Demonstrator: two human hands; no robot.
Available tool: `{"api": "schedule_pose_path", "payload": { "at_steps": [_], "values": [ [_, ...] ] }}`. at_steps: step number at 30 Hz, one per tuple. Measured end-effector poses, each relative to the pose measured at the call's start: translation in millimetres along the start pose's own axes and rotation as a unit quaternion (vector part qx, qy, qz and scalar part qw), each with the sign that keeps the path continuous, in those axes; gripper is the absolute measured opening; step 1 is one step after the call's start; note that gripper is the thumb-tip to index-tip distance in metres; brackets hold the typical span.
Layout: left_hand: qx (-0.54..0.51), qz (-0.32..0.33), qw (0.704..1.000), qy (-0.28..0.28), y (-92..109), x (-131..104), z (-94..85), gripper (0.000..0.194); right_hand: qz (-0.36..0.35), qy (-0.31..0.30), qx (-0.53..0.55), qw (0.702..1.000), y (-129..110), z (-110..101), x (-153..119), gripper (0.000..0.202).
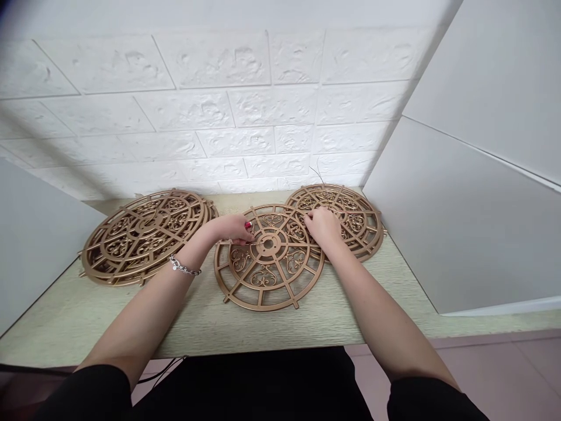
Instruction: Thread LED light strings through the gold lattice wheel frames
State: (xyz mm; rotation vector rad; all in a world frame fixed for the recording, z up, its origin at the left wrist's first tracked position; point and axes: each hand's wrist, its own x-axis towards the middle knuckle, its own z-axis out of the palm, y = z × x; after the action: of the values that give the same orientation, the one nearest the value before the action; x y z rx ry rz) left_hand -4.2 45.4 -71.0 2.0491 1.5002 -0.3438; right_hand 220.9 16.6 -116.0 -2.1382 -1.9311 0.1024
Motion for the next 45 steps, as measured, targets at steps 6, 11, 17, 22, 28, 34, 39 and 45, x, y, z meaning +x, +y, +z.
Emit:
{"api": "schedule_pose_path", "payload": {
  "at_steps": [6, 11, 17, 22, 28, 34, 39, 45],
  "values": [
    [-0.019, 0.015, 1.000, 0.005, -3.6, -8.6, -10.1, 0.016, 0.004, -0.001, 0.001, 1.000, -0.9, 0.5, -0.2, 0.032],
    [-0.104, 0.087, 0.990, 0.048, -0.3, -31.0, -25.8, 0.015, 0.006, -0.001, -0.007, 1.000, -1.0, 0.9, 0.3, 0.033],
    [-0.179, 0.155, 0.969, 0.079, 1.6, -51.6, -37.7, 0.021, 0.009, -0.007, -0.008, 1.000, -2.1, 0.0, 0.1, 0.032],
    [-0.192, 0.141, 0.963, 0.130, 10.5, -73.5, -42.3, 0.021, 0.010, -0.016, -0.004, 1.000, -2.1, -0.5, -0.8, 0.032],
    [-0.197, 0.147, 0.959, 0.138, 18.6, -78.3, -38.3, 0.023, -0.043, 0.129, 0.055, 0.989, -12.5, -11.3, -12.2, 0.032],
    [-0.249, 0.167, 0.942, 0.150, 28.3, -55.1, -21.7, 0.023, -0.162, 0.052, 0.488, 0.856, -50.5, -21.3, -41.4, 0.031],
    [-0.276, 0.163, 0.936, 0.143, 33.0, -39.2, -9.5, 0.022, -0.061, -0.057, 0.665, 0.742, -62.3, -12.2, -45.7, 0.035],
    [-0.354, 0.182, 0.904, 0.157, 32.0, -29.5, -3.3, 0.020, -0.013, -0.100, 0.722, 0.685, -54.6, -2.1, -38.0, 0.032]
  ]
}}
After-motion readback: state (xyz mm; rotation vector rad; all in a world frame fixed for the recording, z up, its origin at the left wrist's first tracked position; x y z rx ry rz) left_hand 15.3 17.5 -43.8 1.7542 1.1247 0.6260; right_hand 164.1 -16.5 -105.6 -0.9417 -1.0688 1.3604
